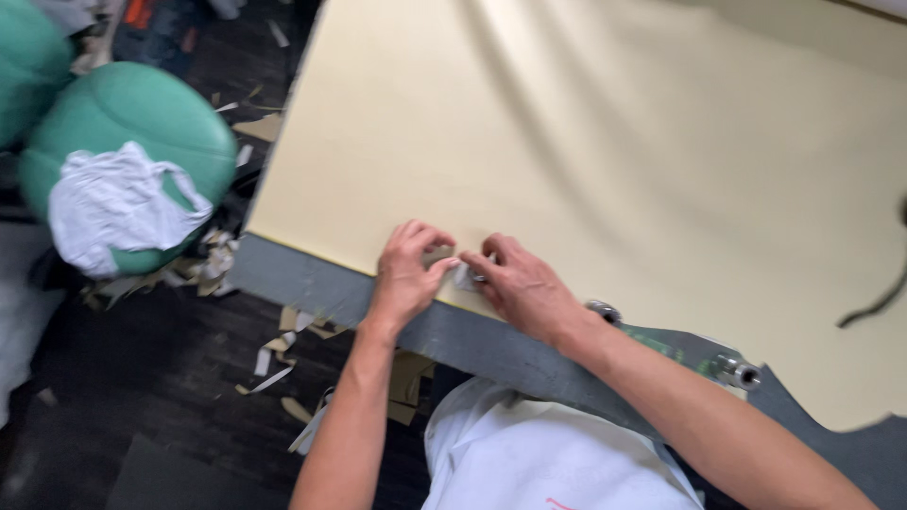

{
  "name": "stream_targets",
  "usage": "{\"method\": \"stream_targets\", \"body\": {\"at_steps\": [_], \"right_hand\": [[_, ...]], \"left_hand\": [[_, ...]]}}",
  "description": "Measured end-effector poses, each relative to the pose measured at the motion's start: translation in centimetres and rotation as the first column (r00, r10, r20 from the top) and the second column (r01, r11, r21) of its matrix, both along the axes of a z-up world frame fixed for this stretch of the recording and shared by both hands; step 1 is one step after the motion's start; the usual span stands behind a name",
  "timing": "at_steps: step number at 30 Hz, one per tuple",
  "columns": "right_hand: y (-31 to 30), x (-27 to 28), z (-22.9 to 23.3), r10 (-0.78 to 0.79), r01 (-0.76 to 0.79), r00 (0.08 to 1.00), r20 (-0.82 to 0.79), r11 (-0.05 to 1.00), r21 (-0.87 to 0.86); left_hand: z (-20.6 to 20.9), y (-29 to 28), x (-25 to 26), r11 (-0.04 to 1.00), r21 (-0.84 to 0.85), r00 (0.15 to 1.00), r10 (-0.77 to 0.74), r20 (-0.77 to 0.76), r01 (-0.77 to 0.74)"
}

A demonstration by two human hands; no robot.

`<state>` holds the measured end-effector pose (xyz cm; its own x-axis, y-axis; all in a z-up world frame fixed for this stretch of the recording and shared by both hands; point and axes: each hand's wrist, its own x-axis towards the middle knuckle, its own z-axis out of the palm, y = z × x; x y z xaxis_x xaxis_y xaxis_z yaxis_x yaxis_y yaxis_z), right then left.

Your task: The person places a pattern piece on a large sheet of beige fabric and secures it with metal weights. They then use scissors to cut the fabric along the pattern's edge. After cutting, they remove the weights and the pattern piece.

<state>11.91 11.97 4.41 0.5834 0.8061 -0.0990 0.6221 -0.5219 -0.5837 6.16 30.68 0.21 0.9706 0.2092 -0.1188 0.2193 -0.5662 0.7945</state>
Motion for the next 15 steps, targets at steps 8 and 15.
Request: {"method": "stream_targets", "body": {"at_steps": [8, 15], "right_hand": [[-15.5, 0.0, 4.1, -0.5, 0.499, 0.865, -0.045, 0.849, 0.172], [-50.2, -5.6, 0.7, -0.955, 0.945, 0.231, 0.188, 0.267, 0.191]], "left_hand": [[1.2, -1.0, -1.8, 0.992, -0.03, 0.992, 0.123, 0.04, -0.122], [8.3, -13.6, -3.8, 0.997, 0.059, 0.911, 0.014, 0.413, -0.042]]}}
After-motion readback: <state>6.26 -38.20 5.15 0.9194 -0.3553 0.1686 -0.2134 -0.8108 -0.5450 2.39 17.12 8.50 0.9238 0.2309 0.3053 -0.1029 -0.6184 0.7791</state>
